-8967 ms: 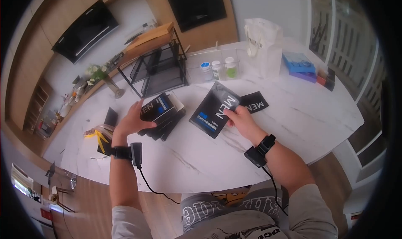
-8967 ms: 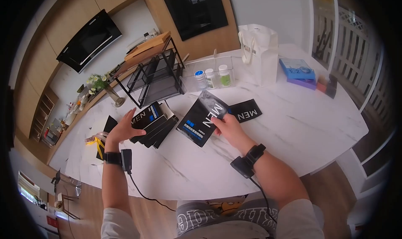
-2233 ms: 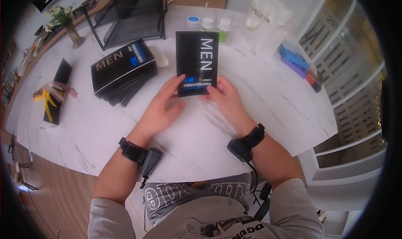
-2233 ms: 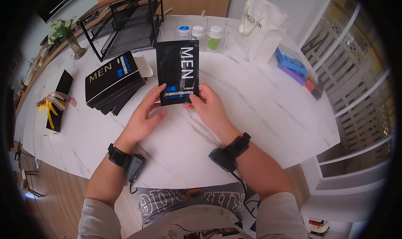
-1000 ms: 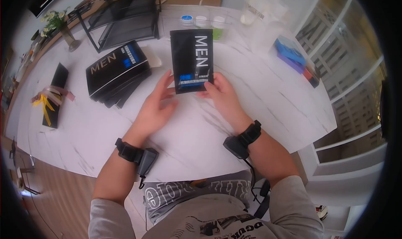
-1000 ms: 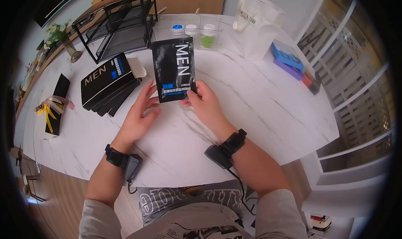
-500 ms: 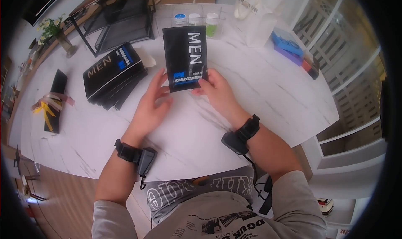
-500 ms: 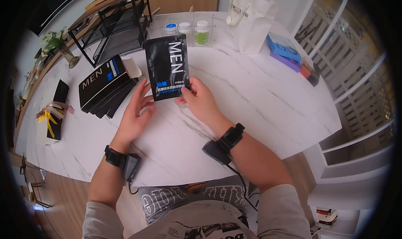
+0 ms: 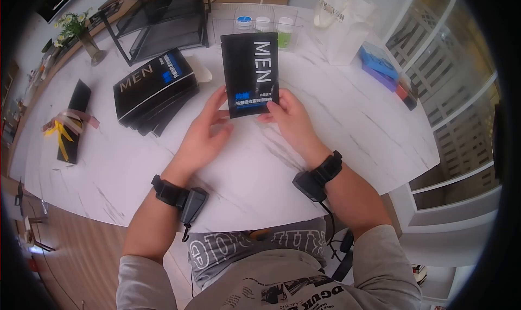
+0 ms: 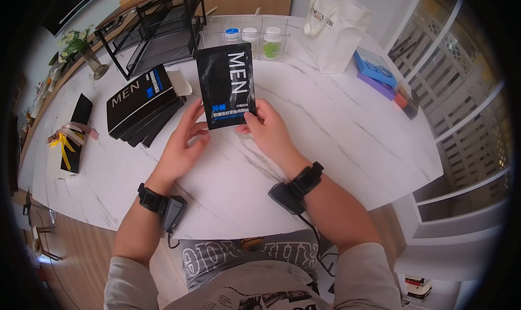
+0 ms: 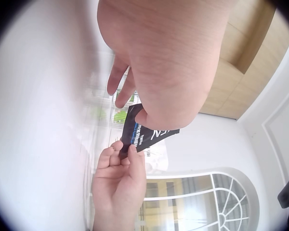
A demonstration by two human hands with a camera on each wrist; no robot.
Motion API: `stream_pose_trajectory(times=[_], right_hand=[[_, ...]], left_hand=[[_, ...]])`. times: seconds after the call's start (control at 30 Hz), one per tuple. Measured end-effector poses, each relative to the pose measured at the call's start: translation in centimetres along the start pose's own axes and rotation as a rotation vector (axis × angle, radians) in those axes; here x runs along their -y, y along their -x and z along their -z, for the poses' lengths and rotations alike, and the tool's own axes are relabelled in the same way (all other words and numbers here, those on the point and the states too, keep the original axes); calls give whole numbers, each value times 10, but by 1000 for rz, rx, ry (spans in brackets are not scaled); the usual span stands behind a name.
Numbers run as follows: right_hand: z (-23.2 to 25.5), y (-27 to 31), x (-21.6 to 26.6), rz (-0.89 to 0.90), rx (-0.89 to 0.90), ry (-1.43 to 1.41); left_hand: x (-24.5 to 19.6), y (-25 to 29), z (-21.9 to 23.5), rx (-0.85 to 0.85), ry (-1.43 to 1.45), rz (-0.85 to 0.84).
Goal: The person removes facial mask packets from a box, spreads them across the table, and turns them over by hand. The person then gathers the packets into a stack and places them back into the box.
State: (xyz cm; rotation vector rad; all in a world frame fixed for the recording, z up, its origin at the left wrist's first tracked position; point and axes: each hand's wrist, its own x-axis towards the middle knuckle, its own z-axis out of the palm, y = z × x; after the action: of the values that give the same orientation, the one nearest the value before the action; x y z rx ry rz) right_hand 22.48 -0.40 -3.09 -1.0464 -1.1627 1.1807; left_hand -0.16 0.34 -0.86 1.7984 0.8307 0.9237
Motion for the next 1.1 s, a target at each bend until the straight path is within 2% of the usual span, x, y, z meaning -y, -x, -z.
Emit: stream_pose_trajectory(times=[0.23, 0.43, 0.53, 0.63, 0.73, 0.83, 0.97, 1.03, 1.1], right_hand=[[1, 1, 0, 6, 1, 6], [-3, 1, 0, 2, 2, -12], [-3, 1, 0, 18, 18, -16], [-5, 4, 7, -8, 13, -42], [-6, 6, 6, 36, 53, 20], [-11, 12, -1, 138, 149, 149], [-10, 13, 3, 318, 200, 415], [-11, 15, 10, 394, 233, 531], [-15, 20, 16, 386, 257, 564]], left_hand=[[-2, 1, -3, 4, -32, -17], [10, 1, 3, 36, -142, -106], [7, 0, 2, 19, -160, -115], [12, -1, 5, -52, -309, -162], [7, -1, 11, 2, -332, -160], [-2, 1, 4, 175, -202, -235], [-9, 3, 2, 181, -3, -185], [-11, 4, 1, 185, -41, -183], [-11, 6, 1, 195, -99, -203]])
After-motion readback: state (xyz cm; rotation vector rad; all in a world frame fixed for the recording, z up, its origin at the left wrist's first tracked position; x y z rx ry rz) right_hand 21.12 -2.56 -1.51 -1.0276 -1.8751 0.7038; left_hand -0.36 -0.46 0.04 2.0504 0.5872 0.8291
